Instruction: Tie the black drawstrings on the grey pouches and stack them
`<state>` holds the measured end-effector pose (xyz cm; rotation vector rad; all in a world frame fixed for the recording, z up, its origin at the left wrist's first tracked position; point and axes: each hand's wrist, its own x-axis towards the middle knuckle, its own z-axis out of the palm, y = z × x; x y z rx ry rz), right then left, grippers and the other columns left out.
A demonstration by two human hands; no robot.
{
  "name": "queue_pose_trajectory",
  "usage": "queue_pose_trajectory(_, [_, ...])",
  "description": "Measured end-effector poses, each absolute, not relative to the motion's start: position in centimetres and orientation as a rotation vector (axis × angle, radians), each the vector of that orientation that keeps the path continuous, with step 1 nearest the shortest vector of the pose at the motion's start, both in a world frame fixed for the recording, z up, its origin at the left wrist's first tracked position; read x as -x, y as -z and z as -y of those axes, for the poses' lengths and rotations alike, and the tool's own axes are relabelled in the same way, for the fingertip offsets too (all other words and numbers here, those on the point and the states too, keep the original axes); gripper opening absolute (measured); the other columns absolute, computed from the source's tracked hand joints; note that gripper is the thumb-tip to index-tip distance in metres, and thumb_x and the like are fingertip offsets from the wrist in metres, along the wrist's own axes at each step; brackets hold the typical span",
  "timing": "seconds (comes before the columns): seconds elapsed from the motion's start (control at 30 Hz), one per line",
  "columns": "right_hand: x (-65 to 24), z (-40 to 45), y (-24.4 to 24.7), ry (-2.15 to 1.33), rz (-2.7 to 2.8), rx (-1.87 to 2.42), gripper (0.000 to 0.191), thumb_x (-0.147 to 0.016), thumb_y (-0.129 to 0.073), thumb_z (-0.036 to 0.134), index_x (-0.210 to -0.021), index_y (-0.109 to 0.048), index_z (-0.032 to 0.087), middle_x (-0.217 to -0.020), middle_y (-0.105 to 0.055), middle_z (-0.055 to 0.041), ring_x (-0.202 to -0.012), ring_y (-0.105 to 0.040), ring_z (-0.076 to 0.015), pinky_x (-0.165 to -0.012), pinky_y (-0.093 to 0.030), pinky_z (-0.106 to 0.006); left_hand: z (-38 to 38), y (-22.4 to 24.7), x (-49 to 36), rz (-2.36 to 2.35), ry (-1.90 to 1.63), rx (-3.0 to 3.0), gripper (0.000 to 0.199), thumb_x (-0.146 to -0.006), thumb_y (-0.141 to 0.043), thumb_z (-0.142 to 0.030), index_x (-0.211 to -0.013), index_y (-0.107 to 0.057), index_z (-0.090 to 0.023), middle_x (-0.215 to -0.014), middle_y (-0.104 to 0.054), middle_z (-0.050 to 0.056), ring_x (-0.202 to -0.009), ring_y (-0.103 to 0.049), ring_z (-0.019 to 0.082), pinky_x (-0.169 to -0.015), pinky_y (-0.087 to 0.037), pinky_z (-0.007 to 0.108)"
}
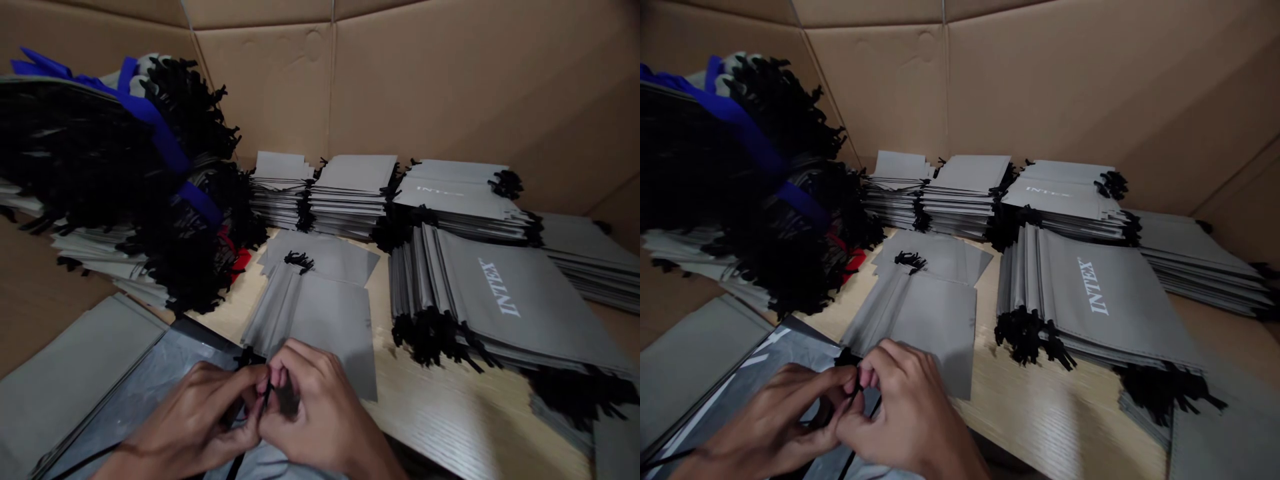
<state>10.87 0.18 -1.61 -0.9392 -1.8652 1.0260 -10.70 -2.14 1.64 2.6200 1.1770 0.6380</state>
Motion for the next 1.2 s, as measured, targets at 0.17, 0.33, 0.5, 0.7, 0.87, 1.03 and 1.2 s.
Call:
queue_pose_trajectory(0.17, [-11.5,-1.4,0.8,-1.192,1.821,0.814,0.022,-0.064,-0.063,0.012,-0.079,-0.052,0.024,-0.077,-0.054,0.0071,-0.067,-0.053,-0.0104,-0.063,-0.04,-0.022,2.1,-1.1,10.4,-1.166,-0.683,-2.689,0.061,-0.088,-0.059,-0.003,-0.144,-0.053,-0.027,-0.07,-0.079,-0.011,-0.054,-0.079,0.013,-0.065,-0.058,0.024])
queue_pose_trajectory(0.33, [-11.8,-2.0,0.5,-1.445,1.701,0.756,0.019,-0.066,-0.06,0.009,-0.078,-0.059,0.024,-0.071,-0.051,0.0079,-0.062,-0.046,-0.0094,-0.055,-0.035,-0.02,1.7,-1.2,9.7,-1.129,-0.79,-2.684,0.061,-0.088,-0.059,-0.002,-0.144,-0.056,-0.027,-0.062,-0.075,-0.012,-0.047,-0.073,0.012,-0.061,-0.057,0.023])
queue_pose_trajectory(0.5, [-12.0,-2.6,0.6,-1.742,1.543,0.735,0.011,-0.069,-0.059,0.016,-0.078,-0.061,0.022,-0.067,-0.047,0.007,-0.063,-0.039,-0.0105,-0.053,-0.029,-0.022,1.3,-0.2,9.2,-1.147,-1.023,-2.517,0.049,-0.085,-0.067,-0.005,-0.129,-0.067,-0.026,-0.062,-0.074,-0.01,-0.046,-0.069,0.01,-0.061,-0.057,0.02])
queue_pose_trajectory(0.7, [-12.0,-3.4,0.5,-2.014,1.327,0.654,0.013,-0.069,-0.061,0.026,-0.081,-0.064,0.02,-0.074,-0.054,0.0039,-0.068,-0.042,-0.0115,-0.062,-0.031,-0.025,0.8,-0.1,7.8,-1.21,-1.066,-2.257,0.024,-0.089,-0.062,-0.01,-0.106,-0.064,-0.026,-0.052,-0.057,-0.015,-0.039,-0.054,0.006,-0.052,-0.048,0.015])
queue_pose_trajectory(0.87, [-11.3,-3.5,0.9,-2.06,1.162,0.603,0.014,-0.07,-0.062,0.031,-0.079,-0.065,0.02,-0.065,-0.043,0.0066,-0.061,-0.03,-0.0106,-0.057,-0.022,-0.026,0.2,-0.1,6.9,-1.144,-1.129,-2.03,0.013,-0.097,-0.057,-0.014,-0.097,-0.059,-0.027,-0.047,-0.046,-0.017,-0.033,-0.041,0.005,-0.041,-0.035,0.013])
queue_pose_trajectory(1.03, [-11.6,-3.4,0.5,-1.913,1.225,0.711,0.013,-0.073,-0.065,0.03,-0.081,-0.061,0.02,-0.07,-0.048,0.005,-0.065,-0.037,-0.0113,-0.061,-0.028,-0.025,-0.2,-0.3,7.3,-1.136,-1.022,-1.967,0.01,-0.102,-0.056,-0.017,-0.096,-0.056,-0.025,-0.045,-0.054,-0.016,-0.033,-0.046,0.006,-0.044,-0.04,0.013])
queue_pose_trajectory(1.2, [-12.5,-2.9,-0.3,-1.753,1.347,0.891,0.01,-0.072,-0.065,0.024,-0.079,-0.058,0.022,-0.066,-0.045,0.0072,-0.063,-0.039,-0.0111,-0.056,-0.029,-0.024,-0.3,-1.7,8.1,-1.243,-0.928,-2.139,0.011,-0.099,-0.065,-0.015,-0.101,-0.063,-0.026,-0.06,-0.069,-0.01,-0.046,-0.064,0.008,-0.051,-0.052,0.013])
